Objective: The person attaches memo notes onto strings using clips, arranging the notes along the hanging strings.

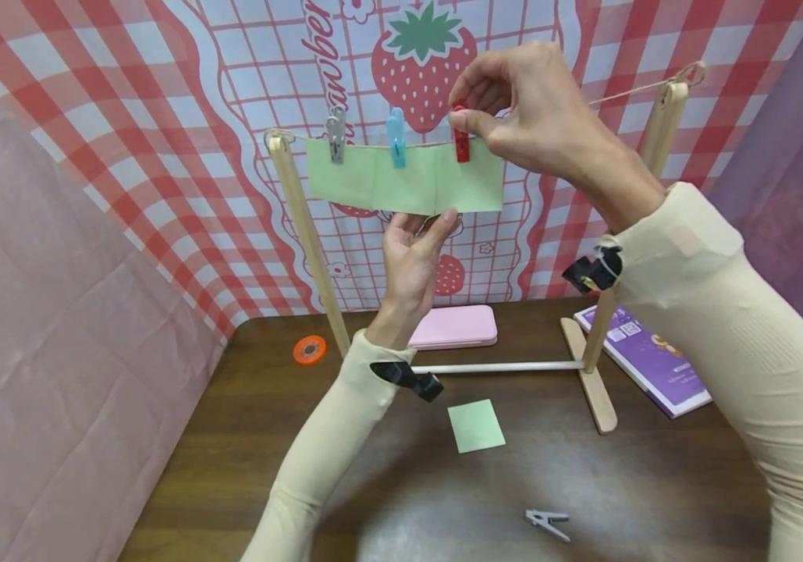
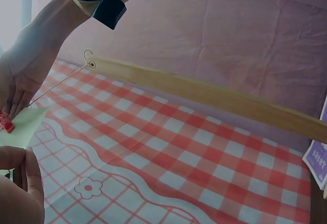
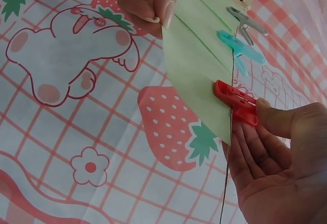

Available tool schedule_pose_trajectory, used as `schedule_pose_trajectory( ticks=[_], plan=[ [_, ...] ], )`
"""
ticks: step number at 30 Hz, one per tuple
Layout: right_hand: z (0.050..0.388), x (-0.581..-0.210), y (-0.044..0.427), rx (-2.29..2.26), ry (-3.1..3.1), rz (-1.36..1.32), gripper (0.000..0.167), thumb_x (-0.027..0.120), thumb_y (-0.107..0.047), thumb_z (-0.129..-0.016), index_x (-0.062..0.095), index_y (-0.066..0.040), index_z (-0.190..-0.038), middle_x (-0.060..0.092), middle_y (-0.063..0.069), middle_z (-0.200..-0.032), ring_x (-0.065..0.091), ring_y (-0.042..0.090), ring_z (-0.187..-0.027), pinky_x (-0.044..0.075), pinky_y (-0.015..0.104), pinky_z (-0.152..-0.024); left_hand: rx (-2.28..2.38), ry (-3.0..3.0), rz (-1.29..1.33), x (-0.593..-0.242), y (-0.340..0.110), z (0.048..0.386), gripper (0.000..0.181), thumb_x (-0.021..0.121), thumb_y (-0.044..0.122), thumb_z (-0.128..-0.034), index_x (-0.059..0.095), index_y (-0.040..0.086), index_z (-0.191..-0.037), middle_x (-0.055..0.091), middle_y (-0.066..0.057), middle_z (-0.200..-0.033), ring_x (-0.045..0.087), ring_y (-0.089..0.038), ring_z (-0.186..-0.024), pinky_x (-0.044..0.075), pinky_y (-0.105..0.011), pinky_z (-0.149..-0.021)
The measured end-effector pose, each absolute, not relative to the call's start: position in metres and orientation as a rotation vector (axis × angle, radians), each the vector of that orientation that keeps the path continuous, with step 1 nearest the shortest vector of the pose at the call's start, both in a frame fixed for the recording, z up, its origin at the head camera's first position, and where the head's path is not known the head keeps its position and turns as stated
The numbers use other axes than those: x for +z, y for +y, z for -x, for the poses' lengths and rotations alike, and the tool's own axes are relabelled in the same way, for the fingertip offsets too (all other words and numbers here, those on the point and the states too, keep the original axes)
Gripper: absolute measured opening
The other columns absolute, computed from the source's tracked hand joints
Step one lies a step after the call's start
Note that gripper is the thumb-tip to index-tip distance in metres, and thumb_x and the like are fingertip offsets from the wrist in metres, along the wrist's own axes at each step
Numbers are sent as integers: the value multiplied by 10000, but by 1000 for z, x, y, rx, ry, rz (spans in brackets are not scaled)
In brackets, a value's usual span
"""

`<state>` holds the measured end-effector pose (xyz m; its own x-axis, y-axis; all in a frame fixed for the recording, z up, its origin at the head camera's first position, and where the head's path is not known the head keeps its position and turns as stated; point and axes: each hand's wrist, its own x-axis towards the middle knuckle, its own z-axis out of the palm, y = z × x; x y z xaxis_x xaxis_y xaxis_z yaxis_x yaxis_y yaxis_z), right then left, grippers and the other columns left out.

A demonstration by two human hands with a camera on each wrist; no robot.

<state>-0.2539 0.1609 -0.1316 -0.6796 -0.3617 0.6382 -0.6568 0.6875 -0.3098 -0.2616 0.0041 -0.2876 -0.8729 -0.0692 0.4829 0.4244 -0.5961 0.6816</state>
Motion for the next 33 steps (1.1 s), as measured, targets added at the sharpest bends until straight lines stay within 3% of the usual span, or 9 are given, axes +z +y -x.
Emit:
schedule_pose_trajectory(
  ticks=[4, 11, 13, 16, 19, 24, 27, 33],
  plan=[
    [253, -132, 162, 722, -2398, -741, 289, 713, -288, -994, 748, -82, -1193, 720, 34, -1018, 577, -82, -798, 414, 112, -753, -2512, -1232, 603, -288, 6, 262, 332, 646, -160, -922, 589, -114, -1246, 702, 27, -1025, 693, -94, -930, 626, -238, -880],
    [250, -136, 163, 698, -2421, -729, 423, 717, -361, -985, 702, -109, -1325, 747, 78, -1104, 541, -156, -834, 429, 64, -774, -2535, -1213, 609, -290, 8, 263, 297, 648, -148, -925, 637, 3, -1180, 704, 29, -1032, 685, -95, -937, 622, -235, -880],
    [249, -137, 164, 695, -2419, -732, 464, 715, -368, -987, 672, -122, -1378, 748, 86, -1140, 526, -181, -865, 479, 62, -850, -2535, -1210, 612, -290, 8, 262, 301, 647, -146, -925, 643, 31, -1168, 703, 29, -1034, 684, -94, -944, 621, -235, -881],
    [247, -138, 165, 717, -2421, -718, 489, 709, -379, -989, 641, -166, -1424, 744, 85, -1203, 551, -153, -942, 551, 148, -967, -2533, -1204, 621, -291, 7, 262, 309, 644, -148, -922, 647, 76, -1135, 700, 29, -1032, 684, -95, -949, 621, -233, -882],
    [243, -138, 166, 742, -2415, -700, 493, 697, -373, -998, 624, -173, -1442, 726, 84, -1299, 650, 8, -1103, 558, 228, -1045, -2529, -1203, 630, -293, 6, 263, 326, 644, -155, -917, 650, 114, -1102, 701, 33, -1024, 688, -95, -951, 623, -233, -884],
    [236, -137, 167, 754, -2361, -683, 479, 687, -331, -1009, 618, -140, -1444, 688, 90, -1393, 671, 311, -1254, 521, 221, -1108, -2500, -1229, 643, -296, 4, 265, 355, 649, -161, -909, 656, 159, -1063, 711, 46, -1014, 697, -92, -951, 618, -227, -888],
    [232, -137, 169, 773, -2344, -669, 454, 691, -321, -1006, 634, -167, -1429, 693, 77, -1382, 681, 238, -1253, 514, 193, -1103, -2490, -1248, 646, -300, 2, 266, 359, 651, -167, -906, 656, 166, -1041, 724, 47, -1009, 706, -89, -945, 609, -220, -894],
    [224, -141, 176, 783, -2313, -660, 414, 719, -315, -988, 674, -183, -1377, 724, 75, -1331, 581, -172, -1066, 503, 98, -1021, -2480, -1315, 611, -317, -6, 264, 364, 658, -171, -904, 663, 164, -1047, 734, 61, -998, 717, -81, -928, 611, -222, -906]
  ],
)
